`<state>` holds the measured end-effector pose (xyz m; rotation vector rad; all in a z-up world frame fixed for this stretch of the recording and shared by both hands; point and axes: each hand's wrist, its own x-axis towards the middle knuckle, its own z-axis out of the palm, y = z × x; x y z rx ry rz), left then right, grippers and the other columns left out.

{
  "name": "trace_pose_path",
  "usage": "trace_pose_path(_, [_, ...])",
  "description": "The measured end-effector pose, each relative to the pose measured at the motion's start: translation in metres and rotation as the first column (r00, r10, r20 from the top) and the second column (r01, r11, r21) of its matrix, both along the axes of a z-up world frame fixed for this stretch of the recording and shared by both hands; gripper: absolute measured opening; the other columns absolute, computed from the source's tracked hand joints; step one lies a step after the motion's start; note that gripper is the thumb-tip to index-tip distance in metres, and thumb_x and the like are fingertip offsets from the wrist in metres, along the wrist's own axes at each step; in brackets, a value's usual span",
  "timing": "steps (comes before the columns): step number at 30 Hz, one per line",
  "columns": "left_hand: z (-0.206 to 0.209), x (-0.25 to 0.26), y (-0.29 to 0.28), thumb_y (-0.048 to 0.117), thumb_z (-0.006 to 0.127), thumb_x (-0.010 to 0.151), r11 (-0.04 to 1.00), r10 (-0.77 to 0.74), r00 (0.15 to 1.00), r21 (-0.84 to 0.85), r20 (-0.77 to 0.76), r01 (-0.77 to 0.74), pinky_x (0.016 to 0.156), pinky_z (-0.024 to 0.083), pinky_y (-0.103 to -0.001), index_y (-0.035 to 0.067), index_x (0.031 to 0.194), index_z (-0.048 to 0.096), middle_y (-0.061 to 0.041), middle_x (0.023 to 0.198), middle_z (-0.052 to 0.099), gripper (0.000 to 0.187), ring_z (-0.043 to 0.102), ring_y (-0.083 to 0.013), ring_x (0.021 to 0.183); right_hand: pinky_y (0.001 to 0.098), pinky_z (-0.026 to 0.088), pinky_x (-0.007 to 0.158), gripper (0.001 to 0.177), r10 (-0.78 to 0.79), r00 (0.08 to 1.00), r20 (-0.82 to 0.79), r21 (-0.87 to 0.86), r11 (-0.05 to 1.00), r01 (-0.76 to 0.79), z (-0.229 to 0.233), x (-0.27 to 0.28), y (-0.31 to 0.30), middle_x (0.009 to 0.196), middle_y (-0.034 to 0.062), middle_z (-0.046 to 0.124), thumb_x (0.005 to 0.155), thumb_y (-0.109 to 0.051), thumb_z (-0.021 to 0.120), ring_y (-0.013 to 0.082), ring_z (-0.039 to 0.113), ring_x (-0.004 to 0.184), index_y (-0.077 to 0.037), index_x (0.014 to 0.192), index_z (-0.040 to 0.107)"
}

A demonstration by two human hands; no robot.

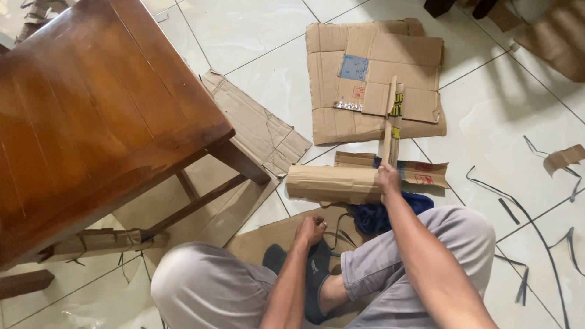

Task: Packaging wooden chair legs with cardboard and plastic ties for protection

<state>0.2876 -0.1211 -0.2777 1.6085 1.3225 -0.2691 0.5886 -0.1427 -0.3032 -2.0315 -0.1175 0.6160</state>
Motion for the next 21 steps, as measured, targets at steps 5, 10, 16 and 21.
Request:
trace_pose_path(5, [-0.007, 0.000, 0.002, 0.039, 0.059, 0.092, 0.999, -0.031, 0.999, 0.018, 0.005, 0.031, 0.109, 0.050, -0.049, 0.023, 0.131, 0.071, -0.010, 0.128, 0.073, 0.043, 0.063, -0.0341, 0.128, 0.0367, 0.052, 0.086, 0.027, -0.170, 0.983, 0.068, 0.245, 0.958, 0.149, 0.058, -0.024, -0.009, 0.103, 0.0103, 0.072, 0.098, -0.027, 0.060, 0.0200, 0.064, 0.099, -0.015, 0.114, 0.078])
trace_pose_path(10, [-0.018, 0.001, 0.003, 0.040, 0.060, 0.092, 0.998, -0.042, 0.999, 0.036, -0.002, 0.042, 0.108, 0.051, -0.049, 0.024, 0.130, 0.072, -0.010, 0.126, 0.073, 0.043, 0.063, -0.0331, 0.128, 0.0334, 0.054, 0.083, 0.024, -0.360, 0.930, 0.077, 0.317, 0.893, 0.319, 0.067, -0.018, -0.025, 0.095, 0.0055, 0.076, 0.085, -0.038, 0.078, 0.0168, 0.069, 0.095, -0.023, 0.102, 0.082])
trace_pose_path(16, [-0.019, 0.004, 0.006, 0.043, 0.062, 0.092, 0.996, 0.019, 0.998, 0.085, 0.054, -0.024, 0.106, 0.052, -0.049, 0.026, 0.127, 0.073, -0.008, 0.121, 0.076, 0.041, 0.066, -0.0325, 0.124, 0.0276, 0.042, 0.057, 0.017, -0.457, 0.878, -0.145, 0.490, 0.738, 0.465, 0.075, -0.021, -0.039, 0.059, 0.0068, 0.060, 0.069, -0.017, 0.084, 0.0131, 0.056, 0.059, -0.010, 0.083, 0.076])
trace_pose_path(21, [0.026, 0.015, 0.014, 0.037, 0.062, 0.094, 0.951, 0.256, 0.930, 0.105, 0.264, -0.292, 0.103, 0.054, -0.048, 0.021, 0.122, 0.076, -0.011, 0.121, 0.076, 0.036, 0.069, -0.0311, 0.119, 0.0343, 0.034, 0.055, 0.019, -0.359, 0.876, -0.323, 0.453, 0.754, 0.476, 0.093, -0.062, -0.042, 0.063, 0.0038, 0.053, 0.072, -0.021, 0.079, 0.0197, 0.057, 0.056, -0.019, 0.086, 0.066])
